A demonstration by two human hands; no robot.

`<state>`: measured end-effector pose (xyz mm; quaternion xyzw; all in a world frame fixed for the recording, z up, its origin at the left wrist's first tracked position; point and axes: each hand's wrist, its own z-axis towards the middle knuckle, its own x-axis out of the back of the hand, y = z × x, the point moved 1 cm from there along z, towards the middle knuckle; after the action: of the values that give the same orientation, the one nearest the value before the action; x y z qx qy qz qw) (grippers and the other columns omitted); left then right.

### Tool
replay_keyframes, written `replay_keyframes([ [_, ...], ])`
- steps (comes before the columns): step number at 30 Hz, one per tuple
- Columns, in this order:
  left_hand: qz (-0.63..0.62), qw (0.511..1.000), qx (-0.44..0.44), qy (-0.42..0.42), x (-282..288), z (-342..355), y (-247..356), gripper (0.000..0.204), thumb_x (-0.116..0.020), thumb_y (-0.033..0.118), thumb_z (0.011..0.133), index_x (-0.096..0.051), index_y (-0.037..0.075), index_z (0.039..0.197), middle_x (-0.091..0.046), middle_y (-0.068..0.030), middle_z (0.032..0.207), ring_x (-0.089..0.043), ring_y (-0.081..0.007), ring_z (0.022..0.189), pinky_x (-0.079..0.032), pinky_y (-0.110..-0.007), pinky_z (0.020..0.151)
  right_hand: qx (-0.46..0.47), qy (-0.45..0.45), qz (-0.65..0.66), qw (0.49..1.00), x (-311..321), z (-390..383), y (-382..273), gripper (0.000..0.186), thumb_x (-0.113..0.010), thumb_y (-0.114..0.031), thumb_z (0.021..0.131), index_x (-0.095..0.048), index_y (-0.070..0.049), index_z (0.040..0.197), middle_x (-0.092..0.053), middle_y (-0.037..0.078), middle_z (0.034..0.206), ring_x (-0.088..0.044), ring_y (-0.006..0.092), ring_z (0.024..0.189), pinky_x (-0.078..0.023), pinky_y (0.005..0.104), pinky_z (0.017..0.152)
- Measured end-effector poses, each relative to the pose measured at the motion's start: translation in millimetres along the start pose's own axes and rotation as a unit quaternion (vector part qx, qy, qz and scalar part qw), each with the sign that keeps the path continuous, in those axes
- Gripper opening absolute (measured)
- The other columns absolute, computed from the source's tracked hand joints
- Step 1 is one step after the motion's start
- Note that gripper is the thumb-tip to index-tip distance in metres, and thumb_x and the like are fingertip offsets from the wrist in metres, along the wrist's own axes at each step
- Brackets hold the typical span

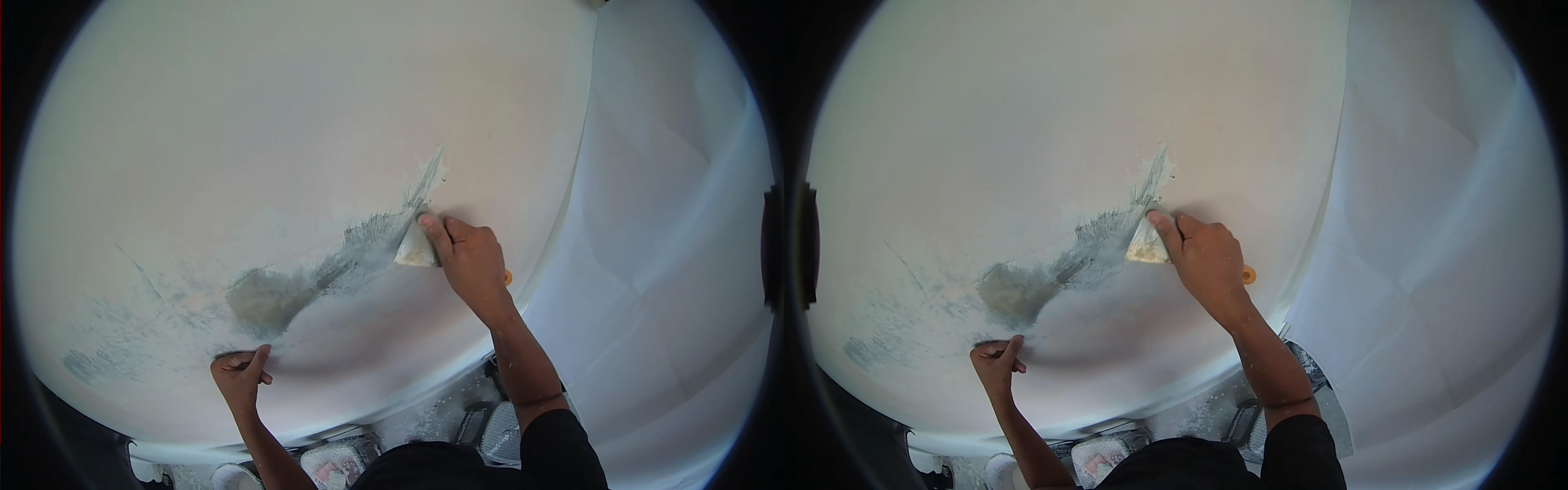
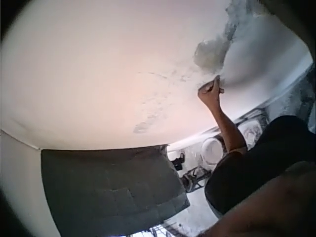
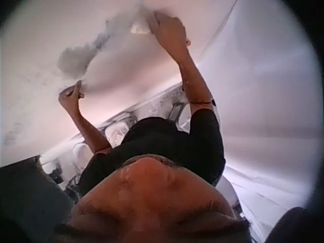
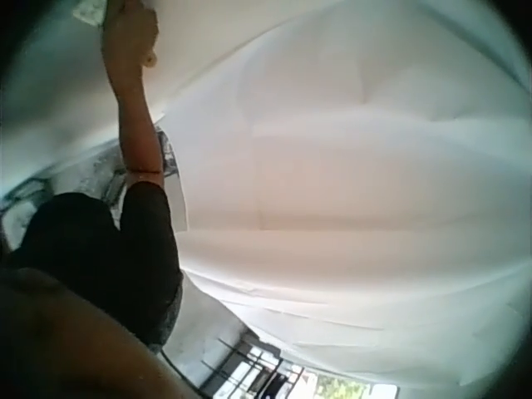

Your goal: Using a putty knife to apply compound and patch a damaged area on a white wall.

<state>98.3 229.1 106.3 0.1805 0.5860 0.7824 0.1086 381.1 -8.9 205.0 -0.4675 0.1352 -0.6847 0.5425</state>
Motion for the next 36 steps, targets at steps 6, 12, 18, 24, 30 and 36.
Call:
replay_keyframes([
  [6, -0.010, 1.000, -0.016, 0.001, 1, 2, -3, 0.018, -0.080, 0.001, 0.078, -0.068, -0.007, 0.066, -0.060, -0.0067, 0.052, -0.056, -0.0140, 0.038, -0.040, -0.023, 0.038, 0.002, 0.003, -0.006, 1.000, 2, 3, -3, 0.059, -0.055, -0.050, 0.098, -0.055, -0.001, 0.065, -0.047, 0.014, 0.050, -0.047, 0.0254, 0.045, -0.041, 0.0371, 0.049],
  [12, -0.014, 1.000, -0.012, 0.005, 0, 2, -1, 0.018, -0.080, 0.000, 0.078, -0.068, -0.008, 0.066, -0.061, -0.0073, 0.053, -0.056, -0.0134, 0.038, -0.041, -0.023, 0.038, 0.056, -0.010, -0.031, 0.998, -1, 2, -2, 0.058, -0.055, -0.051, 0.098, -0.056, -0.002, 0.066, -0.048, 0.014, 0.051, -0.050, 0.0283, 0.046, -0.042, 0.0375, 0.049],
  [18, -0.011, 1.000, -0.007, -0.004, 1, 4, -2, 0.017, -0.080, 0.001, 0.078, -0.069, -0.008, 0.067, -0.060, -0.0069, 0.053, -0.056, -0.0130, 0.039, -0.041, -0.022, 0.038, 0.120, -0.066, -0.103, 0.985, -14, -11, -3, 0.059, -0.053, -0.052, 0.098, -0.056, -0.004, 0.065, -0.054, 0.015, 0.055, -0.054, 0.0355, 0.052, -0.045, 0.0432, 0.053],
  [24, -0.007, 1.000, -0.010, -0.012, 0, 4, -2, 0.018, -0.080, 0.001, 0.077, -0.069, -0.008, 0.067, -0.061, -0.0070, 0.053, -0.056, -0.0130, 0.039, -0.041, -0.022, 0.038, 0.151, -0.029, -0.090, 0.984, -18, -12, 7, 0.057, -0.054, -0.051, 0.098, -0.057, -0.004, 0.065, -0.052, 0.014, 0.050, -0.055, 0.0326, 0.046, -0.044, 0.0412, 0.048],
  [30, -0.010, 1.000, -0.007, -0.012, -2, 1, 0, 0.018, -0.080, 0.001, 0.077, -0.068, -0.007, 0.066, -0.061, -0.0070, 0.053, -0.056, -0.0135, 0.039, -0.041, -0.023, 0.039, 0.157, -0.017, -0.115, 0.981, -22, -18, 9, 0.055, -0.053, -0.050, 0.099, -0.059, -0.004, 0.069, -0.053, 0.013, 0.050, -0.057, 0.0319, 0.047, -0.045, 0.0395, 0.048],
  [36, -0.012, 1.000, -0.001, -0.006, 0, 2, -4, 0.019, -0.080, 0.001, 0.077, -0.068, -0.007, 0.066, -0.061, -0.0070, 0.053, -0.056, -0.0139, 0.039, -0.041, -0.023, 0.038, 0.080, -0.013, -0.058, 0.995, -15, -14, 2, 0.055, -0.053, -0.050, 0.099, -0.060, -0.004, 0.069, -0.054, 0.013, 0.052, -0.058, 0.0324, 0.048, -0.046, 0.0400, 0.049],
])
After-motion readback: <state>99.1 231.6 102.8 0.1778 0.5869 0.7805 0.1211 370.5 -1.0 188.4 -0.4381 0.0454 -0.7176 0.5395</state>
